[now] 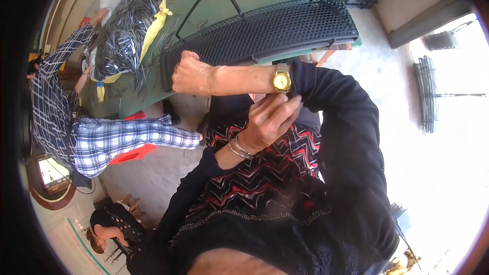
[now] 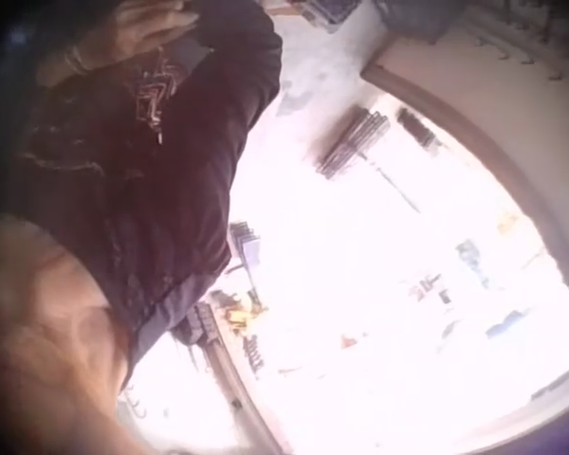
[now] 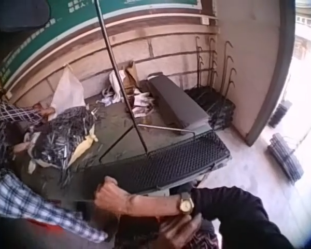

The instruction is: Assembling a metal mesh panel by manually inserting small metal pins or fasteners into the perforations.

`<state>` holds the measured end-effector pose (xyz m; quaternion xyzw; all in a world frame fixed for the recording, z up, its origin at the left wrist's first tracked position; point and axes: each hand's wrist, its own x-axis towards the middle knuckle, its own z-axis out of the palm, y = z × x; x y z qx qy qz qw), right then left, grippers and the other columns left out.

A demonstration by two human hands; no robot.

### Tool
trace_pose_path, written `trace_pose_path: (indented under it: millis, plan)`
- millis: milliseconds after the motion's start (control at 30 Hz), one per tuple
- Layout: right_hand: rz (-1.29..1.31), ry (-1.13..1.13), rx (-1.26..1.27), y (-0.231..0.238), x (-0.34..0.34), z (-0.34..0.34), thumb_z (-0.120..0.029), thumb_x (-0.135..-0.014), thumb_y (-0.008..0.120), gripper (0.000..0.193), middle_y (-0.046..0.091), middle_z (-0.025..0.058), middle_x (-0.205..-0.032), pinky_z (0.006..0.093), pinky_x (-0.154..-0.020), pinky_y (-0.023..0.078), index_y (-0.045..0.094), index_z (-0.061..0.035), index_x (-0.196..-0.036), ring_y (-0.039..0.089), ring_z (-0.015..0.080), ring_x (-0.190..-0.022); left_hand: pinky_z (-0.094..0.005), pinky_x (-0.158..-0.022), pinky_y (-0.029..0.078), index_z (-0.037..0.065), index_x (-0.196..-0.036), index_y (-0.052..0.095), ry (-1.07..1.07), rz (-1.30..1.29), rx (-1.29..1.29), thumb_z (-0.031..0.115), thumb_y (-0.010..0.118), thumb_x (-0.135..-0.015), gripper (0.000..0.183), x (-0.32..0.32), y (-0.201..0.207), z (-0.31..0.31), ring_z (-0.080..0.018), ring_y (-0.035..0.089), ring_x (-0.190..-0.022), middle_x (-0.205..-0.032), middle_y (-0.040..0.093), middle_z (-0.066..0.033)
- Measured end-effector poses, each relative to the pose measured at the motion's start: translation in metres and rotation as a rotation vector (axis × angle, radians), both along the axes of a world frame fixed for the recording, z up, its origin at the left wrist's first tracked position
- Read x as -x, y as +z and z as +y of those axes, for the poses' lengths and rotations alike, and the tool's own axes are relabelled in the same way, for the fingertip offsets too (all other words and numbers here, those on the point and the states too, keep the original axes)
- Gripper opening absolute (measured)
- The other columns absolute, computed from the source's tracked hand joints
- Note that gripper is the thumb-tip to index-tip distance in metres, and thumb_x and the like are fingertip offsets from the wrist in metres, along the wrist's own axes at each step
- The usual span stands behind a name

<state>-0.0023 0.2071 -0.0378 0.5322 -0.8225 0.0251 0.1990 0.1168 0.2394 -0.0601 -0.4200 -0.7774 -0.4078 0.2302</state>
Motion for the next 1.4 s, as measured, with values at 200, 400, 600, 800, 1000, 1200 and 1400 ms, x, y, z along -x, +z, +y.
trace_pose_path:
  millis: [200,400,600,800,1000,1200,1400]
  plan:
    - [0.005,-0.012,-0.030,0.004,-0.007,0.001,-0.017,-0.055,0.066,0.019,0.056,0.0050,-0.059,0.0322,-0.054,0.036,0.060,-0.0063,-0.069,0.055,0.0185,-0.051,-0.0327,-0.063,0.049,-0.001,-0.095,0.062,0.007,-0.002,0.002,0.002,0.066,-0.073,0.023,-0.007,0.005,0.004,-0.0245,0.060,-0.071,-0.079,0.057,-0.0097]
    - [0.007,-0.023,0.024,-0.001,-0.014,0.006,-0.016,-0.058,0.066,0.017,0.055,0.0054,-0.059,0.0329,-0.054,0.036,0.060,-0.0056,-0.070,0.055,0.0187,-0.051,-0.0336,-0.065,0.050,-0.001,-0.097,0.062,0.000,0.003,0.027,0.002,0.066,-0.073,0.024,-0.014,0.000,0.008,-0.0255,0.061,-0.073,-0.081,0.057,-0.0102]
    - [0.006,-0.008,0.020,-0.009,-0.014,0.038,-0.015,-0.058,0.066,0.018,0.055,0.0060,-0.059,0.0329,-0.054,0.037,0.060,-0.0040,-0.071,0.056,0.0188,-0.051,-0.0342,-0.066,0.050,-0.001,-0.097,0.062,0.006,-0.013,0.029,0.002,0.065,-0.074,0.024,-0.015,-0.008,0.038,-0.0263,0.060,-0.073,-0.082,0.057,-0.0107]
    - [-0.002,0.005,0.049,-0.010,0.006,0.058,-0.015,-0.060,0.066,0.017,0.056,0.0064,-0.062,0.0323,-0.053,0.037,0.060,-0.0037,-0.072,0.057,0.0181,-0.054,-0.0341,-0.065,0.051,-0.001,-0.098,0.061,0.009,-0.045,0.065,0.003,0.066,-0.073,0.026,0.003,-0.004,0.055,-0.0257,0.061,-0.073,-0.083,0.057,-0.0108]
    - [-0.125,-0.102,0.126,-0.034,0.051,0.065,-0.009,-0.065,0.060,0.013,0.052,0.0066,-0.069,0.0354,-0.065,0.041,0.055,-0.0076,-0.076,0.057,0.0206,-0.062,-0.0312,-0.061,0.052,0.003,-0.099,0.061,-0.061,-0.191,-0.019,0.021,0.074,-0.074,0.033,0.048,-0.002,0.049,-0.0202,0.061,-0.071,-0.084,0.059,-0.0081]
    - [-0.197,-0.282,0.523,-0.063,0.115,0.061,-0.021,-0.076,0.066,0.021,0.054,0.0076,-0.086,0.0382,-0.070,0.042,0.060,-0.0115,-0.094,0.053,0.0262,-0.080,-0.0320,-0.061,0.051,0.006,-0.093,0.064,0.198,-0.133,-0.238,0.014,0.072,-0.076,0.021,0.141,0.021,-0.036,-0.0218,0.065,-0.071,-0.080,0.064,-0.0068]
    - [-0.385,-0.343,0.475,-0.078,0.141,0.064,-0.014,-0.073,0.067,0.037,0.056,0.0098,-0.113,0.0403,-0.083,0.042,0.061,-0.0074,-0.109,0.053,0.0278,-0.101,-0.0298,-0.062,0.047,0.004,-0.092,0.060,0.877,-0.233,-0.351,0.010,0.058,-0.085,0.010,0.280,0.024,-0.179,-0.0204,0.059,-0.068,-0.083,0.057,-0.0089]
